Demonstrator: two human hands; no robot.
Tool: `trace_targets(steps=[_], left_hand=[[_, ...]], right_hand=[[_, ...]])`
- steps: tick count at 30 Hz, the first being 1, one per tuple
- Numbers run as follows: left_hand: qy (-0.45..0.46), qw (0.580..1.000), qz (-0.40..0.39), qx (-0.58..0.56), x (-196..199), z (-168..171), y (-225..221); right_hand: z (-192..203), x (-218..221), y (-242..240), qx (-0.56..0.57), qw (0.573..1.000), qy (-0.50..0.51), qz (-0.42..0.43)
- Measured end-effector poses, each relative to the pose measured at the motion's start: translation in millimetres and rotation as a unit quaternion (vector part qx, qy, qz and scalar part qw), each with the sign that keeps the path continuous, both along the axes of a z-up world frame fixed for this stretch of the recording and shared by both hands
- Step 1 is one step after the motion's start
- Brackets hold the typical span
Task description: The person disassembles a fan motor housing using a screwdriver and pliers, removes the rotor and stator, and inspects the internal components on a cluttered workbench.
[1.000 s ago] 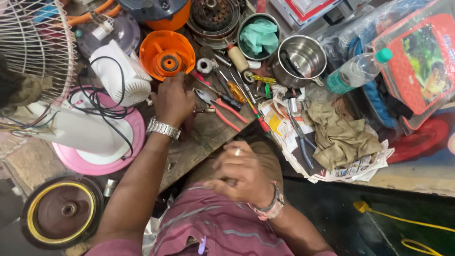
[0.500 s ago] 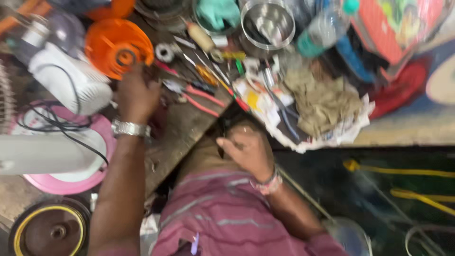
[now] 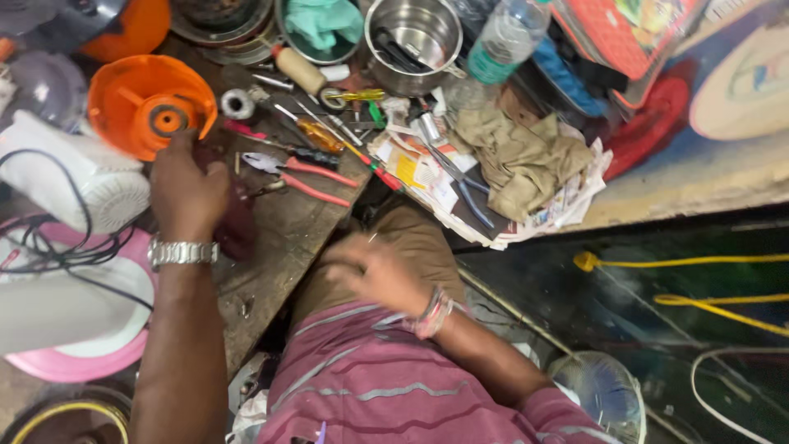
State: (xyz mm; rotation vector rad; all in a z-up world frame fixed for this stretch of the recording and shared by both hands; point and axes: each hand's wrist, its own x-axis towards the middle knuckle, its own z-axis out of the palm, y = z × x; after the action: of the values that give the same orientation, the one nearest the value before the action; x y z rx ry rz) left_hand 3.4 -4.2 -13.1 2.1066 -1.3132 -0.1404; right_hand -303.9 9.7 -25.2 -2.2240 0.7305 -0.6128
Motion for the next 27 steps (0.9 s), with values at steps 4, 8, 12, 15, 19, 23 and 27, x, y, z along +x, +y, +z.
trace_targets(steps=[4, 8, 12, 15, 19, 23, 27], left_hand=[[-0.019, 0.999, -0.017, -0.027, 3, -6, 2], [-0.005, 1.0, -0.005, -0.015, 5, -8, 2], [0.002, 1.0, -0.006, -0.011, 2, -4, 2], [-0.004, 1.0, -0.008, -0.02, -2, -1, 1], [0.007, 1.0, -0.001, -0.013, -2, 1, 0], [0.011, 1.0, 0.015, 0.01, -5, -2, 5], [-0.022, 0.999, -0.001, -0.034, -3, 0, 4]], right_hand=[[-14, -44, -59, -0.065, 0.983, 0.019, -0.17], [-25, -105, -139, -0.299, 0.857, 0.194, -0.372], [-54, -154, -183, -0.185, 0.845, 0.288, -0.411], [-86, -183, -204, -0.011, 0.831, 0.229, -0.507], [-101, -217, -220, -0.182, 0.814, -0.18, -0.521], [-78, -226, -187, -0.221, 0.795, -0.043, -0.564], [-24, -181, -161, -0.224, 0.828, 0.223, -0.464]])
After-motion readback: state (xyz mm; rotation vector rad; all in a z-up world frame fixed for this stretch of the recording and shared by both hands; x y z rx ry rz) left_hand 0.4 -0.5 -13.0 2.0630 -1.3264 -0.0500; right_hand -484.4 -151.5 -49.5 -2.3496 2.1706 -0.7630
